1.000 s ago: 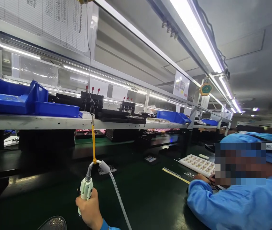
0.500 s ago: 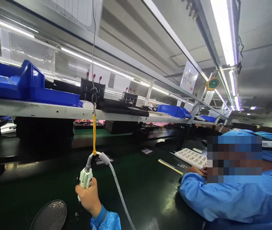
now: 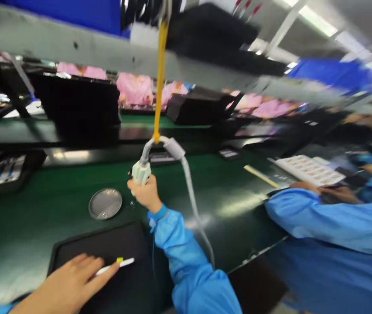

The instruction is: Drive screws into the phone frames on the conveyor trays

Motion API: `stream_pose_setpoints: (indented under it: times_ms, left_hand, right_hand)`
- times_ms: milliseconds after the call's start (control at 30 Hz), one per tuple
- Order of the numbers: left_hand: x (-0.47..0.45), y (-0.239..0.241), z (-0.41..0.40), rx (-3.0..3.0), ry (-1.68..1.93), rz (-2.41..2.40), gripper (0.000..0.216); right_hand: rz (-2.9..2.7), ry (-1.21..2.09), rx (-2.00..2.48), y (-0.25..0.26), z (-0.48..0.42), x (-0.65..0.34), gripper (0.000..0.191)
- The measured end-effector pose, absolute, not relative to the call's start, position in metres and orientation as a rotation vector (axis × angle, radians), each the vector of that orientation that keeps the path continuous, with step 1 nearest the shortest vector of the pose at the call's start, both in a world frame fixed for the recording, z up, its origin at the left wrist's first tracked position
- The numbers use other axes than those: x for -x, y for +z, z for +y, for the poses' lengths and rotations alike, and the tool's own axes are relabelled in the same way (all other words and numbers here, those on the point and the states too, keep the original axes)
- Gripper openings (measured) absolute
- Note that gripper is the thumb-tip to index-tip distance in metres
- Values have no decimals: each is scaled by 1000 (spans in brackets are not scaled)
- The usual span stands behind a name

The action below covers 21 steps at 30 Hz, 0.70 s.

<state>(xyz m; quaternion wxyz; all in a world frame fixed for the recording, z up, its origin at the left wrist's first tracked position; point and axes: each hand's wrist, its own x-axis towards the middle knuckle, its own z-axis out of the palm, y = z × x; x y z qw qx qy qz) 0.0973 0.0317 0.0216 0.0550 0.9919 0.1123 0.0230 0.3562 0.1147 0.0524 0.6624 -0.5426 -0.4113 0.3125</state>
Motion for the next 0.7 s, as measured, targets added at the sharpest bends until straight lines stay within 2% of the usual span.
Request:
stream_pose_setpoints:
  times_ms: [167,433,700]
  left_hand:
    - [-106,49,30,-3033,-43,261,58]
    - [-98,44,33,-3061,449,165,36]
    - [-100,47,32,-3025,416,175,34]
  right_hand:
    - [-938,663,1191,43,118,-362,20]
    - [-1010,587,1165,48,114,-362,12]
    - [-1016,594,1178,48,114,-361,15]
